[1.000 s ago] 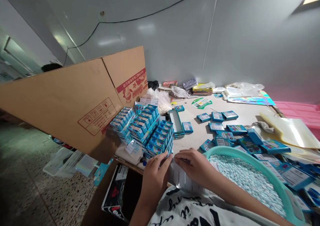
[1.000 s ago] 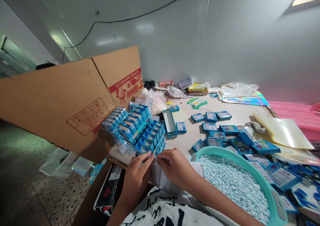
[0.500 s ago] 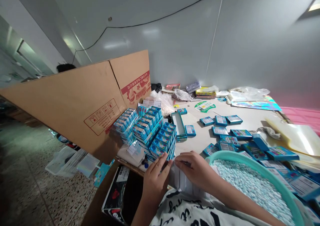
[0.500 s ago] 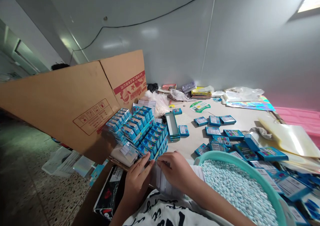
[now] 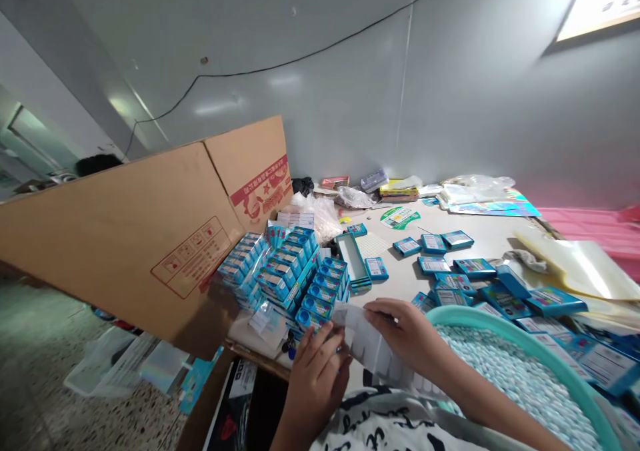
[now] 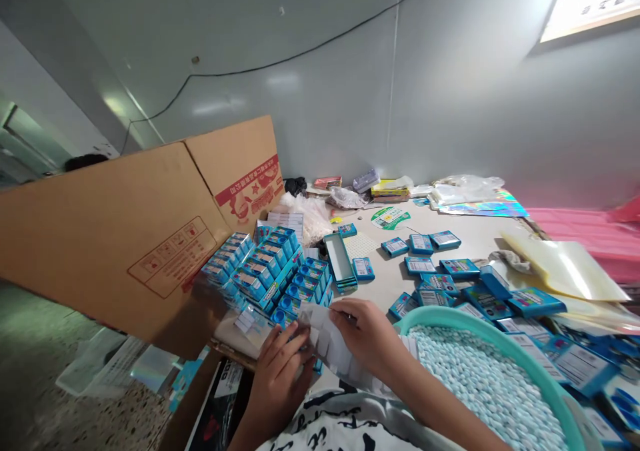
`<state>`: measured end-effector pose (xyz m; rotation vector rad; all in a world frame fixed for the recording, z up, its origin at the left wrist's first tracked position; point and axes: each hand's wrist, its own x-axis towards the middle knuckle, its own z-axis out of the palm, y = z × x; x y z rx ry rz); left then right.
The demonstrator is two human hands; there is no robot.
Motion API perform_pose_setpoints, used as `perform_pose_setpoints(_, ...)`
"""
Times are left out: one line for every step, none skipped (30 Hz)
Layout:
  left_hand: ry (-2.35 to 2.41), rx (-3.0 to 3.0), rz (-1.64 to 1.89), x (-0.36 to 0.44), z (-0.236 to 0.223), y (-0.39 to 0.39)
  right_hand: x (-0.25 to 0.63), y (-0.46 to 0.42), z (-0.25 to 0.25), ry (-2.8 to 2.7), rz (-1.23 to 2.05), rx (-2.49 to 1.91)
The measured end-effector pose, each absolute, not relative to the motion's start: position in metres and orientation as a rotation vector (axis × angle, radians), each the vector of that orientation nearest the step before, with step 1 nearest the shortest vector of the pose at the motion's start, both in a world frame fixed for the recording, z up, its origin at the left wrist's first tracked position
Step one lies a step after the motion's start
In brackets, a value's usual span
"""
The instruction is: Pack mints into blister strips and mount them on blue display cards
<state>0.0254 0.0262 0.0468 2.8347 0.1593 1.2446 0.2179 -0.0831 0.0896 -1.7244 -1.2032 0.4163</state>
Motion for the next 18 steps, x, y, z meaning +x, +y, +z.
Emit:
perform_pose_setpoints(0.126,2.810,1.220,0.027,0.046,0.032,0.223,-0.086,0.088,-1.147,0.406,-1.739)
perform_pose_setpoints(0.088,2.777,1.191,0.030,0.046,0.039,0.228,-0.089,0.087,-1.087,0.391,-1.759)
perform_pose_setpoints(0.052,2.728,1.163,0.032,0.048,0.047,0.233,-0.092,0.085,-1.029,0.376,-1.782)
perform_pose_setpoints(0.035,2.660,1.140,0.034,0.051,0.057,0.239,-0.095,0.083,-0.974,0.361,-1.810)
perform_pose_setpoints(0.045,2.578,1.123,0.037,0.056,0.068,0.245,-0.099,0.079,-0.922,0.342,-1.842)
perform_pose_setpoints(0.075,2.491,1.106,0.040,0.064,0.081,0.251,-0.103,0.074,-0.872,0.319,-1.881)
perform_pose_setpoints(0.119,2.404,1.091,0.043,0.073,0.096,0.258,-0.107,0.066,-0.822,0.289,-1.931)
perform_pose_setpoints(0.173,2.331,1.074,0.047,0.084,0.111,0.265,-0.112,0.056,-0.772,0.253,-1.998)
perform_pose_setpoints(0.213,2.283,1.044,0.050,0.097,0.127,0.272,-0.118,0.044,-0.721,0.212,-2.083)
perform_pose_setpoints(0.240,2.253,1.012,0.054,0.111,0.144,0.279,-0.124,0.029,-0.664,0.172,-2.177)
perform_pose_setpoints(0.268,2.248,0.976,0.057,0.124,0.160,0.287,-0.130,0.012,-0.603,0.142,-2.279)
perform_pose_setpoints(0.292,2.244,0.931,0.062,0.137,0.176,0.294,-0.136,-0.005,-0.538,0.132,-2.383)
perform_pose_setpoints(0.303,2.234,0.841,0.066,0.149,0.191,0.300,-0.139,-0.022,-0.469,0.136,-2.482)
perform_pose_setpoints(0.311,2.207,0.739,0.072,0.159,0.204,0.306,-0.140,-0.037,-0.395,0.139,-2.585)
perform_pose_setpoints(0.325,2.165,0.643,0.078,0.166,0.217,0.311,-0.138,-0.048,-0.319,0.131,-2.674)
perform_pose_setpoints(0.345,2.121,0.568,0.085,0.171,0.229,0.315,-0.131,-0.054,-0.247,0.090,-2.745)
perform_pose_setpoints(0.371,2.081,0.526,0.092,0.174,0.239,0.316,-0.119,-0.053,-0.197,0.014,-2.783)
perform_pose_setpoints(0.400,2.049,0.512,0.101,0.174,0.249,0.316,-0.103,-0.045,-0.201,-0.070,-2.772)
